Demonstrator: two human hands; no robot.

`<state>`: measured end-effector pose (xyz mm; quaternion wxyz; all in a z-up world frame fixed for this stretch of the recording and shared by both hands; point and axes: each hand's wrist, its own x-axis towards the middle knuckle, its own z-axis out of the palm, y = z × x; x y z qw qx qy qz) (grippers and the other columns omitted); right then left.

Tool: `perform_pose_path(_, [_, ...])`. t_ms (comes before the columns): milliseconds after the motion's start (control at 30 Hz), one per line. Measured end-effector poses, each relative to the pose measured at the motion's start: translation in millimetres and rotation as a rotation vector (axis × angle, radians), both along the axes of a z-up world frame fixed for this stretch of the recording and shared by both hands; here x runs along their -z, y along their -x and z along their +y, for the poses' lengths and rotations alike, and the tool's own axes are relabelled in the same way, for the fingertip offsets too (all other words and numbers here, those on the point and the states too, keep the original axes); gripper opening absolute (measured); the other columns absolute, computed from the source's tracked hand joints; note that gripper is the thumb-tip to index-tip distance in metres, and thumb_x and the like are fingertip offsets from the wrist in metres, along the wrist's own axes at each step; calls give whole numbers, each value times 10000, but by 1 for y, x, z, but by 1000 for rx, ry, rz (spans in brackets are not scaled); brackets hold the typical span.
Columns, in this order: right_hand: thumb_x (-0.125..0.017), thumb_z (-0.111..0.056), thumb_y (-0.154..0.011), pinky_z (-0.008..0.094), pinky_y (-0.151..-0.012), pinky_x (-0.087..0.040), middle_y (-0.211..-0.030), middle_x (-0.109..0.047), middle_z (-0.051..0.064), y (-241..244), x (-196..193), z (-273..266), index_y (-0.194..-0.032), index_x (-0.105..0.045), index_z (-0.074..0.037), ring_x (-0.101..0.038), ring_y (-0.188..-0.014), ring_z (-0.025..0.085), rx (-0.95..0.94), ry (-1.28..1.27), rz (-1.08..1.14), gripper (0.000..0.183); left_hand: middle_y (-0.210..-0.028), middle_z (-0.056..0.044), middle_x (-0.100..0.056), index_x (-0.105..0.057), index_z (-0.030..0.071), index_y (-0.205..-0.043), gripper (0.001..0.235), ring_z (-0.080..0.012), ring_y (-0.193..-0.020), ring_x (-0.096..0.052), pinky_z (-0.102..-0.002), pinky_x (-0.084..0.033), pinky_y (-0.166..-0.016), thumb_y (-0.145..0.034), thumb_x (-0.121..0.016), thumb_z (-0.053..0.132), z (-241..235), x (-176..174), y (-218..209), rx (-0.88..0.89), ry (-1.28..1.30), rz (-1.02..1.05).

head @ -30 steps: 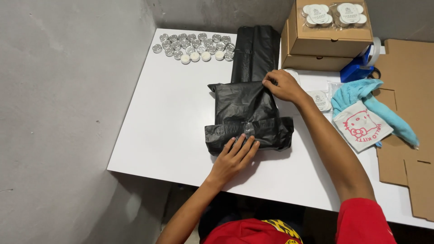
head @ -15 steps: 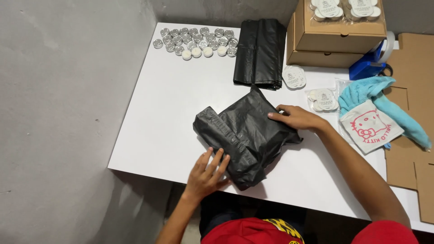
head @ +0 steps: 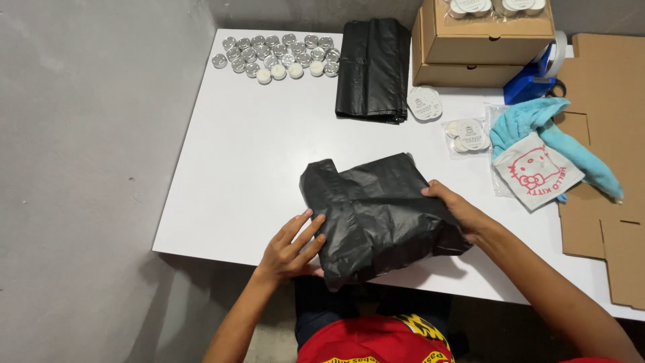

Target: Folding a cardboard box, filling it with small tealight candles, and placing the box into a black plastic shipping bag for shipping.

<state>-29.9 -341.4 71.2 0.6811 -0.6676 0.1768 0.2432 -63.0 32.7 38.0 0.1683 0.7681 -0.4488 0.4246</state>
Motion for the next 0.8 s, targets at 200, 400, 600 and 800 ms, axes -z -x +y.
perform_pose_path(200, [-604, -509, -909, 572, -883, -488, -1052, -583, 304, 27, -34, 0, -1267, -494, -52, -602, -962, 401, 82, -80, 139, 591, -1324, -192, -654, -300, 57, -1500, 626, -398, -1174, -668, -528, -519, -1029, -1028, -382, 460, -32, -22, 4, 68, 157, 168])
perform_pose_path(400, [-166, -779, -825, 572, -1162, -340, -1498, -519, 268, 45, -51, -6, -1576, -382, -133, -473, -1406, 400, -168, -7, -286, 1014, -1066, -156, -711, -517, -4, -1210, 531, -372, -900, -725, -469, -623, -781, -918, -605, 431, -43, -16, -16, 178, 383, 302])
perform_pose_path(600, [-783, -706, -522, 579, -1142, -378, -1492, -506, 262, -1, 150, -101, -1529, -336, 24, -464, -1378, 397, -256, 179, -760, 1321, -960, -204, -734, -528, 28, -1239, 883, -421, -870, -733, -506, -609, -738, -536, -969, 331, -53, -43, -49, 200, 522, 941])
perform_pose_path(800, [-579, -564, -931, 600, -1053, -456, -1327, -586, 286, -12, 27, -28, -1520, -406, 17, -591, -1210, 423, 31, 90, -412, 845, -1136, -267, -707, -507, 11, -1318, 887, -440, -1049, -704, -532, -592, -900, -696, -877, 524, -81, -87, -97, -80, 531, 1547])
